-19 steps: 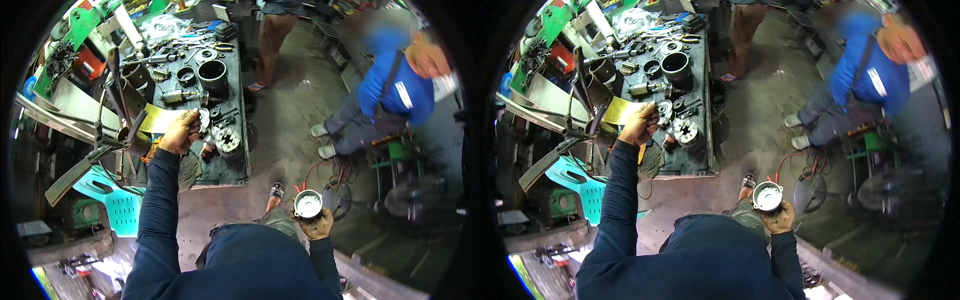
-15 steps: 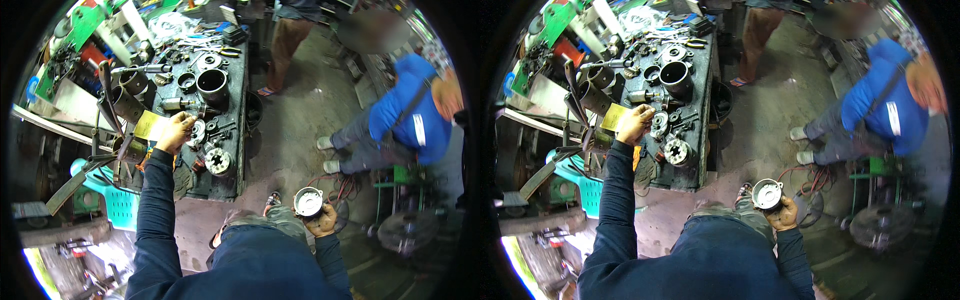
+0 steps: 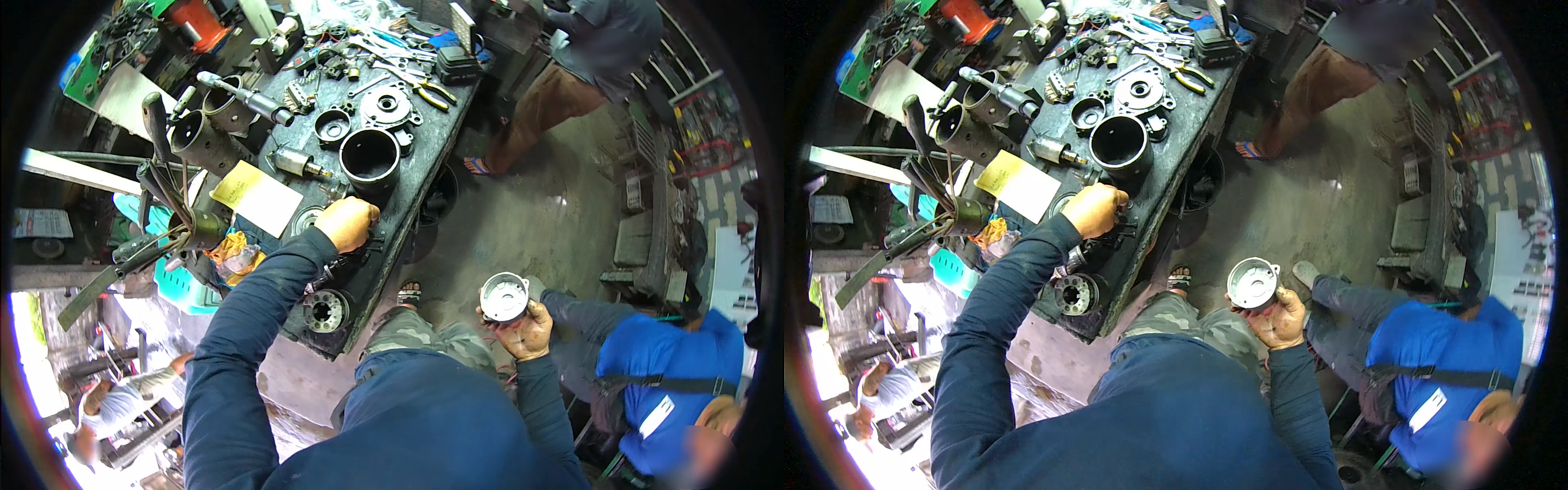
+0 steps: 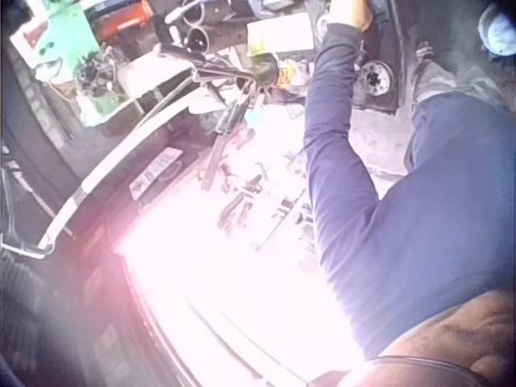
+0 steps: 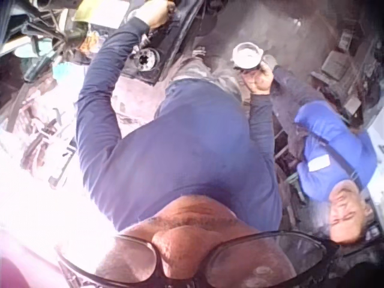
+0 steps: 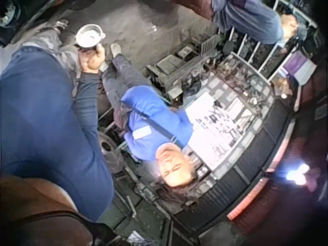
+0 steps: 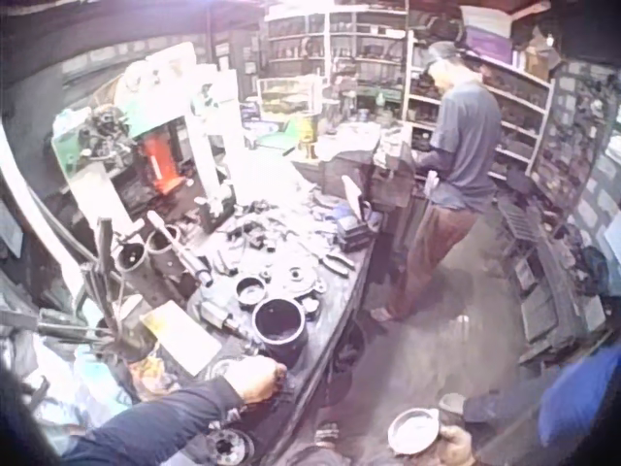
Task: The person walks through a workshop carrying a mechanical part, places it on a workbench, then moves to a sink area and scrubs the part with a brush under running water. The cleaned part is placed on a drying rack.
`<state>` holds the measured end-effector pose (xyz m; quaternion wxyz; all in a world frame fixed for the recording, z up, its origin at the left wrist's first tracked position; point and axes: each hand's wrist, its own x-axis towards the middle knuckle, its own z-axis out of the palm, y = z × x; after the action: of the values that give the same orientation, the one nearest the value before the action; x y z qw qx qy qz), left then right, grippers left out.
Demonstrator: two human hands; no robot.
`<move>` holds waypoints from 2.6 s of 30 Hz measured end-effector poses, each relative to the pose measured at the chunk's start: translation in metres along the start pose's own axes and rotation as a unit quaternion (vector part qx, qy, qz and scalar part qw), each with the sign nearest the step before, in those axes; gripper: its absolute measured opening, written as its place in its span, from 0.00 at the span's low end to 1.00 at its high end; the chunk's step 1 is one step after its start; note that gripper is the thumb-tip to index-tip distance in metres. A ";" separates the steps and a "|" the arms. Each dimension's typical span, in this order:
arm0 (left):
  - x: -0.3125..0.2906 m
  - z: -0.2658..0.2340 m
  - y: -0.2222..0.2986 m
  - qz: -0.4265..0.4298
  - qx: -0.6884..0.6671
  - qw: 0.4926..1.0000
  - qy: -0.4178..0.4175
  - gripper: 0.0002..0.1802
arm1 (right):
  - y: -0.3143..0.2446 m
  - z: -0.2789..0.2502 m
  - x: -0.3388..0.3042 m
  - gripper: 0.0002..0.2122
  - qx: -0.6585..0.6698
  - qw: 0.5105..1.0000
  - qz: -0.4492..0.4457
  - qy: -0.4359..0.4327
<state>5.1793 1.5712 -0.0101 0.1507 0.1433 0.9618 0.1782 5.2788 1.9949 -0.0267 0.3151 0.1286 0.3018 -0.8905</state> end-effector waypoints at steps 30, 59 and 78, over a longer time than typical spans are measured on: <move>-0.002 0.020 0.019 -0.350 -0.215 0.911 0.047 0.24 | -0.189 -0.013 0.246 0.33 -0.088 0.939 0.310 -0.119; -0.188 0.010 0.233 -0.469 -0.451 0.541 0.533 0.21 | 0.135 0.339 0.326 0.32 -0.819 0.253 -0.265 -0.441; -0.113 -0.036 0.154 -0.367 -0.447 0.691 0.433 0.29 | -0.060 0.204 0.249 0.14 -0.727 0.489 -0.171 -0.450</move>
<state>5.3042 1.6610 0.1081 -0.1831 -0.3981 0.7031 0.5601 5.0415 1.7856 0.0565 0.2316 -0.6190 0.6753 -0.3273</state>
